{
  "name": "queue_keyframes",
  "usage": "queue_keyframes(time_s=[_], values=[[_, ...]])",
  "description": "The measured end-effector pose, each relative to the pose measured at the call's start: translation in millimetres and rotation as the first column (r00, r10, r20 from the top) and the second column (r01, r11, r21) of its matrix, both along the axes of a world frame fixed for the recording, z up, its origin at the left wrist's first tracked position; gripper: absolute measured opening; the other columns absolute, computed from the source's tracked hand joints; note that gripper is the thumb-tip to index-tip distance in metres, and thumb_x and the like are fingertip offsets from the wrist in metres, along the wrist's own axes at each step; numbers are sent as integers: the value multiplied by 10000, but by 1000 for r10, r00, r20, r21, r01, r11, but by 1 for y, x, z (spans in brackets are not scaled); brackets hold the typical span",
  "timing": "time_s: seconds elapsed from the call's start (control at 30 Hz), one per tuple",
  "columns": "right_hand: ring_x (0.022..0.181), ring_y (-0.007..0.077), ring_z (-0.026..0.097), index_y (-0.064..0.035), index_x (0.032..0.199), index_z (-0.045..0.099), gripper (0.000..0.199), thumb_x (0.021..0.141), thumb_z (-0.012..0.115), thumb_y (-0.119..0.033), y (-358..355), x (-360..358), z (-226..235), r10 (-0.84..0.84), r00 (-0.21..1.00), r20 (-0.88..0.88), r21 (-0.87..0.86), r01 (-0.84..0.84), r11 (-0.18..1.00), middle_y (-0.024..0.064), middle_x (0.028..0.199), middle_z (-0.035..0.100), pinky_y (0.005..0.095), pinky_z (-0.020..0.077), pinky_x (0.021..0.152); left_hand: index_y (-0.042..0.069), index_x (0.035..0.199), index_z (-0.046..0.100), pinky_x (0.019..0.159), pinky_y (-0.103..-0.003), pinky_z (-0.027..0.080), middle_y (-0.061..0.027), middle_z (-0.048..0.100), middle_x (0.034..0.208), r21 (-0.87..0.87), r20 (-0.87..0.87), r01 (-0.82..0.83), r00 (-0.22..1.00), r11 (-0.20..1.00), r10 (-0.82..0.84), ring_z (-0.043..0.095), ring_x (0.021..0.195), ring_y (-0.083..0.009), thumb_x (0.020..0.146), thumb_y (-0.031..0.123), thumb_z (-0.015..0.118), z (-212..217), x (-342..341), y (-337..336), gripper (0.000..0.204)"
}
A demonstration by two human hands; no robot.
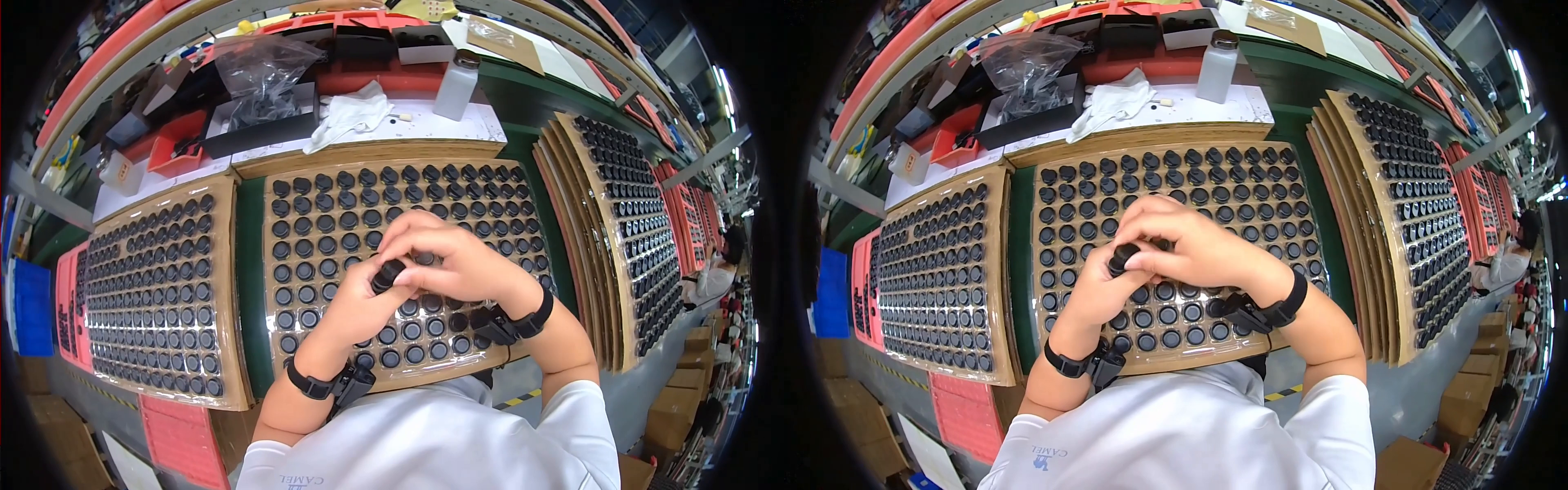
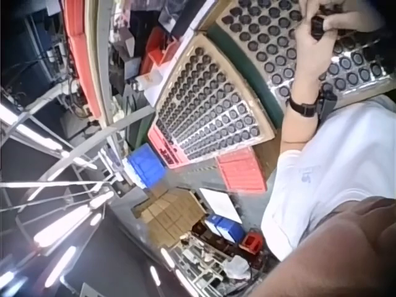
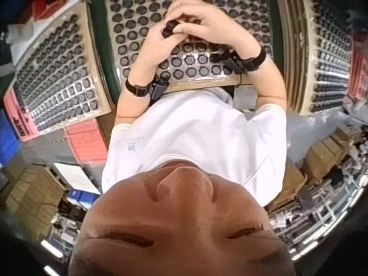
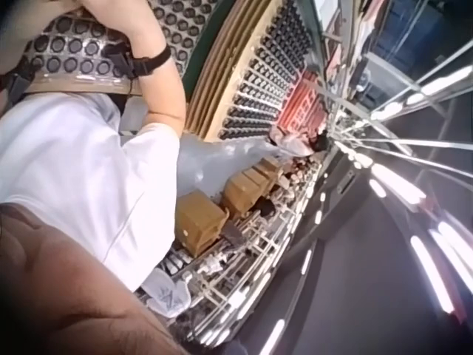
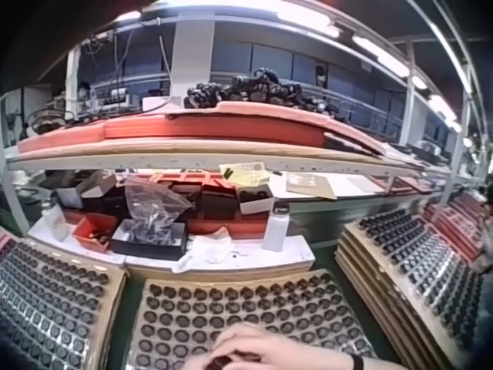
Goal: The person picks up a black component from a tray, attaches a small circular piece to it, and then connects a flexible black tube. They repeat this process for several units, placing each completed assembly back onto the tray.
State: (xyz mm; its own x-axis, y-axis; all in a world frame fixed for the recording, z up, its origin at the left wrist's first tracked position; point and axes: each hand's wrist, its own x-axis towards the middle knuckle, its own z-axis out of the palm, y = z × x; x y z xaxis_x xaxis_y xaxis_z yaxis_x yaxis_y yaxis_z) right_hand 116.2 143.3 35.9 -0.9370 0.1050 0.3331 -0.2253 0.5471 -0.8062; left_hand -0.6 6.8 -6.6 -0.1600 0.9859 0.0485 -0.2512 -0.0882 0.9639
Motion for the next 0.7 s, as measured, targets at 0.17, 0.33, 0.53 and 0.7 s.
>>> queue_keyframes(time_s=[0.17, 0.33, 0.53, 0.7], values=[[840, 111, 530, -33, 1017, 618, 217, 804, 629, -74, 35, 19, -15, -338, 912, 233, -268, 394, 879, 53, 990, 551, 246, 436, 725, 4, 914, 613, 703, -229, 453, -37, 635, 862, -43, -5, -9, 1000, 999, 9, 559, 752, -86, 856, 53, 585, 0, 0, 0, 81], [741, 151, 564, -4, 990, 605, 216, 794, 638, -90, 107, 64, -53, -748, 636, 190, 399, 646, 650, 87, 872, 574, 265, 459, 667, 8, 912, 610, 695, -226, 451, -41, 640, 865, -27, 25, -17, 1000, 999, 18, 552, 744, -78, 862, 58, 582, 1, 2, 1, 76], [758, 283, 587, 10, 953, 597, 220, 768, 653, -96, 142, 94, -71, -866, 494, 77, 607, 666, 434, 157, 863, 583, 351, 477, 688, 7, 912, 606, 685, -224, 451, -50, 643, 867, -45, 38, -36, 999, 998, 38, 548, 737, -74, 866, 62, 579, 2, 2, 2, 77], [730, 216, 586, 17, 959, 590, 207, 788, 640, -87, 140, 94, -75, -868, 496, -20, 643, 671, 368, 129, 856, 590, 300, 471, 671, -7, 916, 595, 694, -249, 472, -98, 638, 906, -50, 3, -69, 998, 996, 69, 569, 741, -109, 855, 16, 563, 3, 4, 3, 72]])
